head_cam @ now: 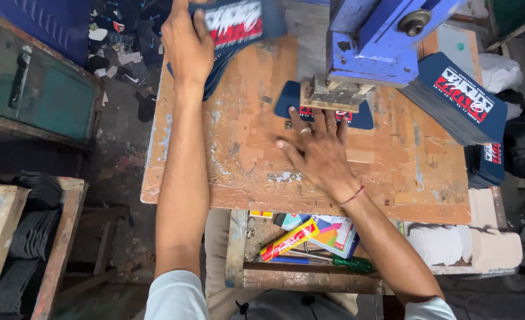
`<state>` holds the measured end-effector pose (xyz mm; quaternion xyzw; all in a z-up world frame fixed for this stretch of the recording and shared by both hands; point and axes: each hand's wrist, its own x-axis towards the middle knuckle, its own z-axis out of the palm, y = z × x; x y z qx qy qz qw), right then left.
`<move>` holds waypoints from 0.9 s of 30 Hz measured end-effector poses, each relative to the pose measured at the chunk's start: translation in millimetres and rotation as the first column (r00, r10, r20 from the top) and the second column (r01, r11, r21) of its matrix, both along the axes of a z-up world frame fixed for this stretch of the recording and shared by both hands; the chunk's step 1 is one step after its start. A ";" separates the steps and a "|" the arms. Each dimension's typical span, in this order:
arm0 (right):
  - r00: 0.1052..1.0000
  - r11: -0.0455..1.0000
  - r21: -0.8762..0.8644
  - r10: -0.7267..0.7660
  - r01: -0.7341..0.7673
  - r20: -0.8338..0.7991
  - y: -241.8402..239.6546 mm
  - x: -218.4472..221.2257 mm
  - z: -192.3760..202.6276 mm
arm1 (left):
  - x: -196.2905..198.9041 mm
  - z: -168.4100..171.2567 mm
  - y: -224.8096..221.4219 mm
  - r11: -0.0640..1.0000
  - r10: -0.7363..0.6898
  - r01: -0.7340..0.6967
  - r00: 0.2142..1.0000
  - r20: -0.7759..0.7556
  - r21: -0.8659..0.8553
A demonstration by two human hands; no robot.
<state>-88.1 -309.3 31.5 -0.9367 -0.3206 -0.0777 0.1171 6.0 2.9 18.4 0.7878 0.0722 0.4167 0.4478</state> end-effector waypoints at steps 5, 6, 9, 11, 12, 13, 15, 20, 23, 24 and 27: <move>1.000 1.000 0.023 0.017 -0.017 0.007 -5.7 -11.0 2.7 | -6.5 7.5 -35.4 0.905 0.160 -0.064 0.967 -0.197 0.420; 0.999 0.998 0.049 0.030 -0.030 0.014 -7.1 -10.8 3.2 | -9.1 14.8 -50.6 0.888 0.038 0.097 0.959 -0.282 0.450; 0.999 0.997 0.057 0.046 -0.047 0.023 -11.8 -8.6 -0.5 | -13.8 23.1 -81.4 0.838 -0.067 0.322 0.861 -0.504 0.439; 0.999 0.997 0.063 0.042 -0.044 0.029 -4.5 -9.0 1.3 | -13.3 23.7 -80.4 0.824 -0.056 0.373 0.803 -0.593 0.426; 0.999 0.997 0.069 0.037 -0.039 0.034 -1.0 -9.2 2.2 | -13.2 24.0 -79.9 0.810 -0.044 0.423 0.735 -0.676 0.406; 0.999 0.997 0.073 0.036 -0.039 0.035 2.6 -9.4 1.4 | -13.2 23.6 -75.5 0.808 -0.042 0.423 0.736 -0.676 0.410; 1.000 0.997 0.080 -0.007 0.006 0.014 8.4 -9.8 0.3 | -13.0 22.0 -68.2 0.822 -0.052 0.424 0.721 -0.691 0.380; 0.997 0.990 0.126 0.064 -0.057 -0.049 -10.6 -13.7 4.6 | -8.2 5.2 -45.0 0.859 -0.033 0.286 0.859 -0.511 0.425; 0.988 0.976 0.159 0.152 -0.147 -0.021 -41.2 -34.8 1.7 | -1.9 -10.7 -26.2 0.861 0.064 0.151 0.915 -0.398 0.486; 0.978 0.962 0.180 0.209 -0.205 -0.004 -51.0 -42.8 2.4 | 3.0 -15.1 -19.5 0.847 0.143 0.077 0.920 -0.366 0.526; 0.972 0.956 0.243 0.199 -0.164 -0.125 -72.8 -71.8 24.0 | -0.8 -21.8 -4.6 0.876 0.082 0.117 0.920 -0.384 0.467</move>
